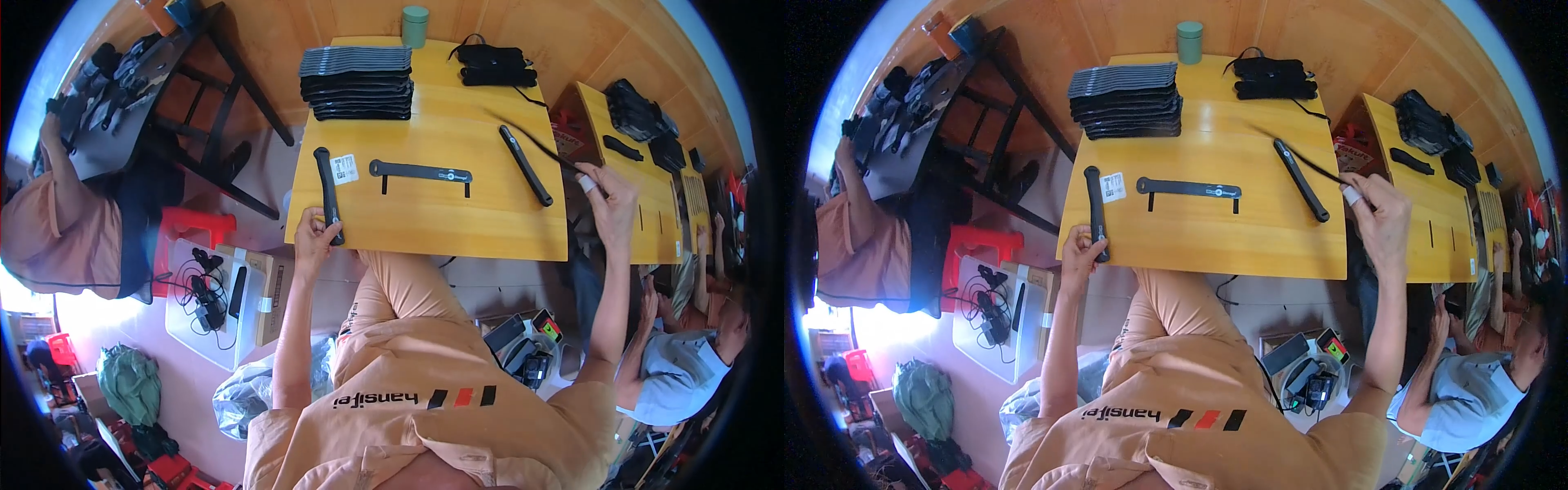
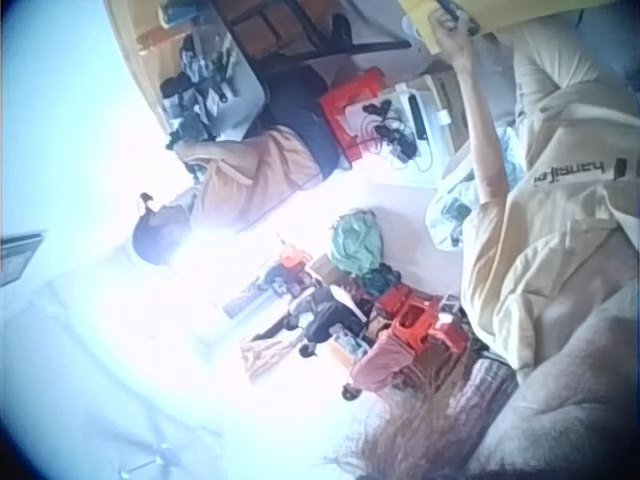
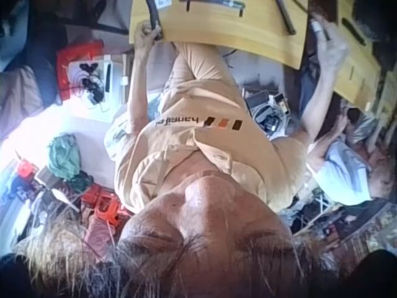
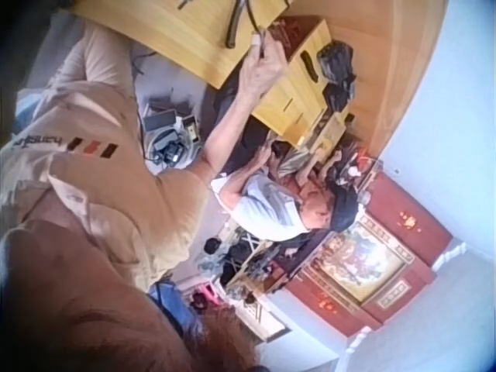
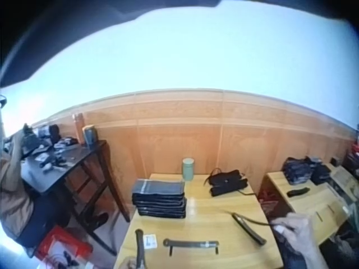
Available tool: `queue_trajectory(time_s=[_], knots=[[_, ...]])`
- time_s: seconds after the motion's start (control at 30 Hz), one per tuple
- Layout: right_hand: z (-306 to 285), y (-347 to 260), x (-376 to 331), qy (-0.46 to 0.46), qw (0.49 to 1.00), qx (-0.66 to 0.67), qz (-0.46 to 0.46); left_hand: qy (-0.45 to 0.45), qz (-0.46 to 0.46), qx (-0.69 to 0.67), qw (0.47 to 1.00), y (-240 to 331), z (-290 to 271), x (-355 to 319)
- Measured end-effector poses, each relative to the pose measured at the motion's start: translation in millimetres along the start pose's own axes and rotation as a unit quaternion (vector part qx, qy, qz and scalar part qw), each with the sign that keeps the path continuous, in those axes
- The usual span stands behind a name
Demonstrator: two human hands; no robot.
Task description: The person is manually assembling black textile straps with plastic buckles and fasteners using a small tool.
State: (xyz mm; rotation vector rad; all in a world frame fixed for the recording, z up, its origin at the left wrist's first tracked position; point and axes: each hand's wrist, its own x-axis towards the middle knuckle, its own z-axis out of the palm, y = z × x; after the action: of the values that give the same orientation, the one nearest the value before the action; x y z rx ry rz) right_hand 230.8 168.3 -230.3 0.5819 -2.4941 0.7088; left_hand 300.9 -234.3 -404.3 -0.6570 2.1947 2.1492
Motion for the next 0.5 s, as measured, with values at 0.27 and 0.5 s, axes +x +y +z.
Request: queue_trajectory(time_s=[0.27, 0.5], knots=[[20, -19, -26, 0.002, 0.996, 0.052, 0.067, 0.147, 0.102, 0.204, 0.962, -17, 9, 0], [43, -43, -38, 0.017, 0.996, 0.077, -0.041, 0.143, 0.245, 0.161, 0.945, 46, 58, -45]])
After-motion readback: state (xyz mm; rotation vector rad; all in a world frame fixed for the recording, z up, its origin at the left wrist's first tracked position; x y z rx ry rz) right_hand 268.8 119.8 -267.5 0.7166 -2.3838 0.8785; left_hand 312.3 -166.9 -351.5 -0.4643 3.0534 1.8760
